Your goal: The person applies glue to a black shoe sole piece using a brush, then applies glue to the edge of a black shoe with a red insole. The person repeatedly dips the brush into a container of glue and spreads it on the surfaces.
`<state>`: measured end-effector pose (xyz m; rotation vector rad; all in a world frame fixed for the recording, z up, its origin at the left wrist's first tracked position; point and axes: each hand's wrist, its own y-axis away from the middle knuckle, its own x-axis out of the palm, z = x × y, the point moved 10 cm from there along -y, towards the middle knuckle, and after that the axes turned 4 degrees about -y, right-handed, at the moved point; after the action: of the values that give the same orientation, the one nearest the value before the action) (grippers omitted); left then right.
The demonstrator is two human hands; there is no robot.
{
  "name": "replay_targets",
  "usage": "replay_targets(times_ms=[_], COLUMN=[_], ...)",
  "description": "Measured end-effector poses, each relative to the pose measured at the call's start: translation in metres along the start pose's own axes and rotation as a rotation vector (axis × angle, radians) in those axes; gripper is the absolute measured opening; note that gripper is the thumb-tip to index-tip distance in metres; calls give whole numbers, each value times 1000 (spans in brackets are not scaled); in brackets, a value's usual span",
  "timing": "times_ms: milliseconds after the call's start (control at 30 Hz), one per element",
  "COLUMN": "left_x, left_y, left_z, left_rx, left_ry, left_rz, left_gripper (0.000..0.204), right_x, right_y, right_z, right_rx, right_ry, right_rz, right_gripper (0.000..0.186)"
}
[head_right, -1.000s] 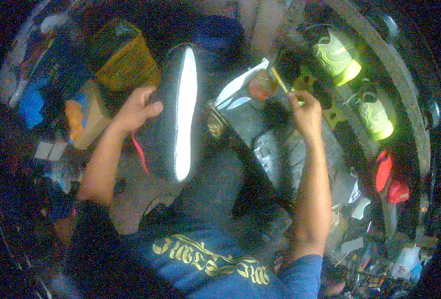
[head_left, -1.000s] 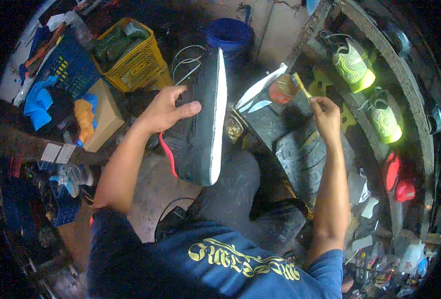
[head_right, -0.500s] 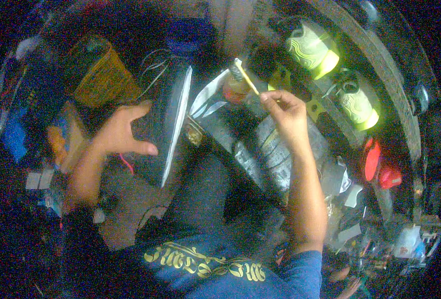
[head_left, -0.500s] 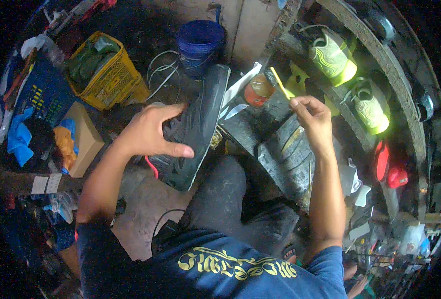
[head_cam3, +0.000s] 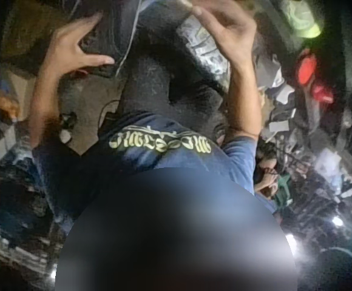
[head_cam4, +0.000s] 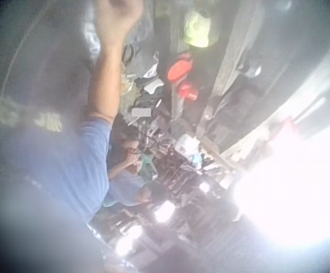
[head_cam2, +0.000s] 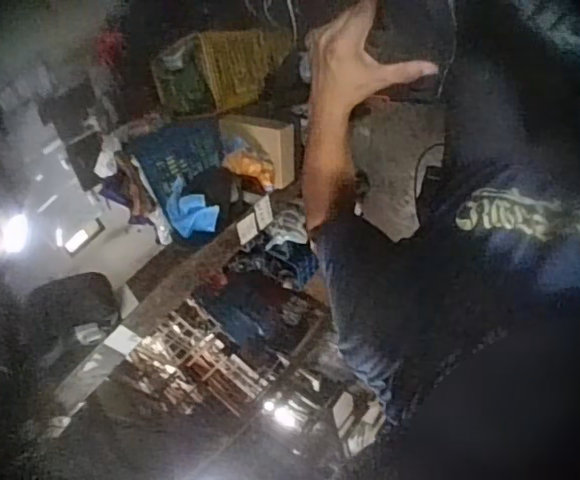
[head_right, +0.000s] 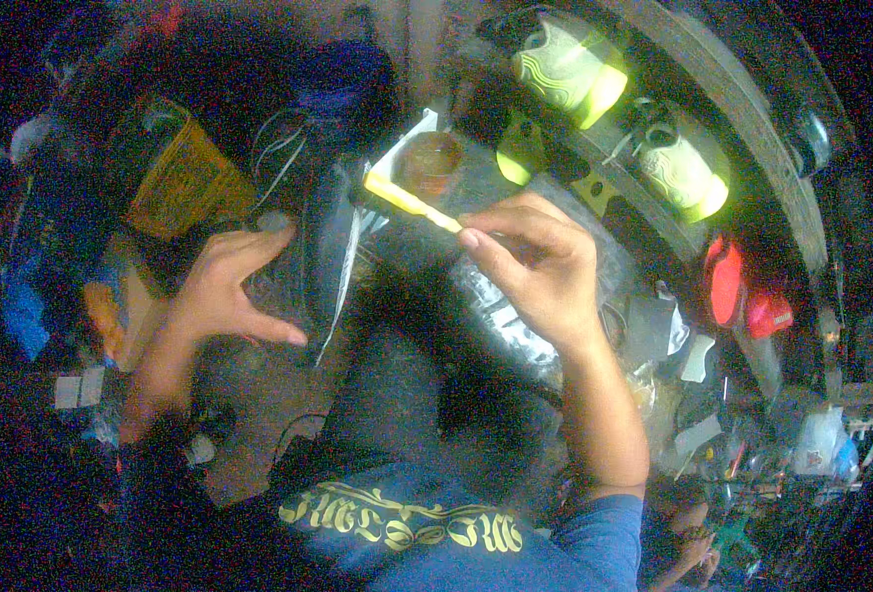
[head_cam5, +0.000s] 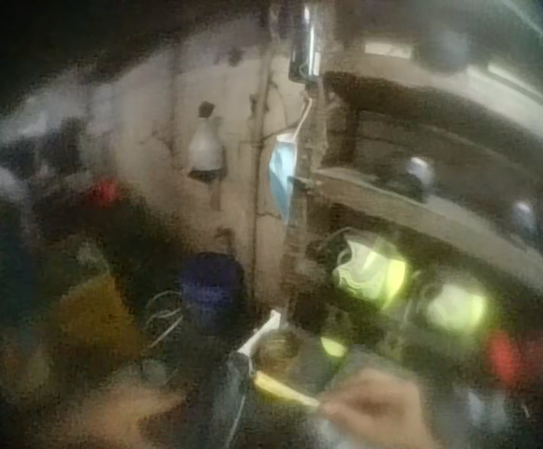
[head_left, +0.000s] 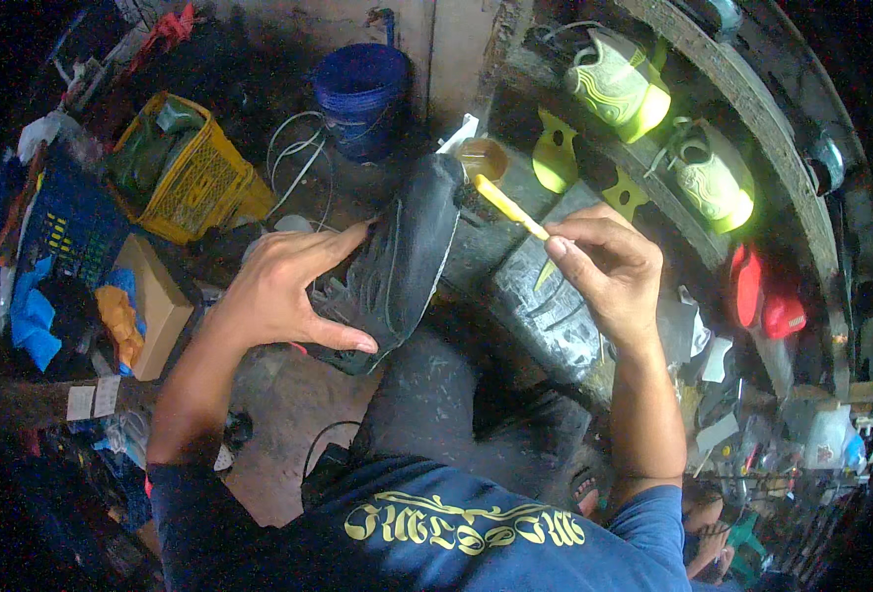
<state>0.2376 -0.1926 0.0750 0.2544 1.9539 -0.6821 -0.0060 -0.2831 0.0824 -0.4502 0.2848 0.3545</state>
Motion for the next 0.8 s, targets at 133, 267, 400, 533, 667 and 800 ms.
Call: replay_targets(times_ms=[133, 267, 400, 533, 667, 800], left_x=[-1, -4, -7, -10, -7, -6], left_y=[-4, -8, -11, -13, -13, -11], left_z=[-14, -24, -37, -47, -51, -55], left_rx=[65, 83, 120, 147, 133, 117], left_ry=[-42, -60, -75, -74, -54, -38], left_rz=[-22, -20, -20, -38, -9, 11], left_gripper=[98, 99, 100, 100, 97, 96], right_x=[-13, -23, -37, -38, -40, -42], right_y=[7, 13, 20, 28, 36, 44], right_z=[7, 16, 23, 27, 31, 33], right_rx=[-50, -123, -170, -203, -252, -271], right_ry=[58, 116, 112, 112, 99, 102], right_rz=[-80, -106, -141, -123, -139, -152], right_gripper=[11, 12, 14, 15, 15, 16])
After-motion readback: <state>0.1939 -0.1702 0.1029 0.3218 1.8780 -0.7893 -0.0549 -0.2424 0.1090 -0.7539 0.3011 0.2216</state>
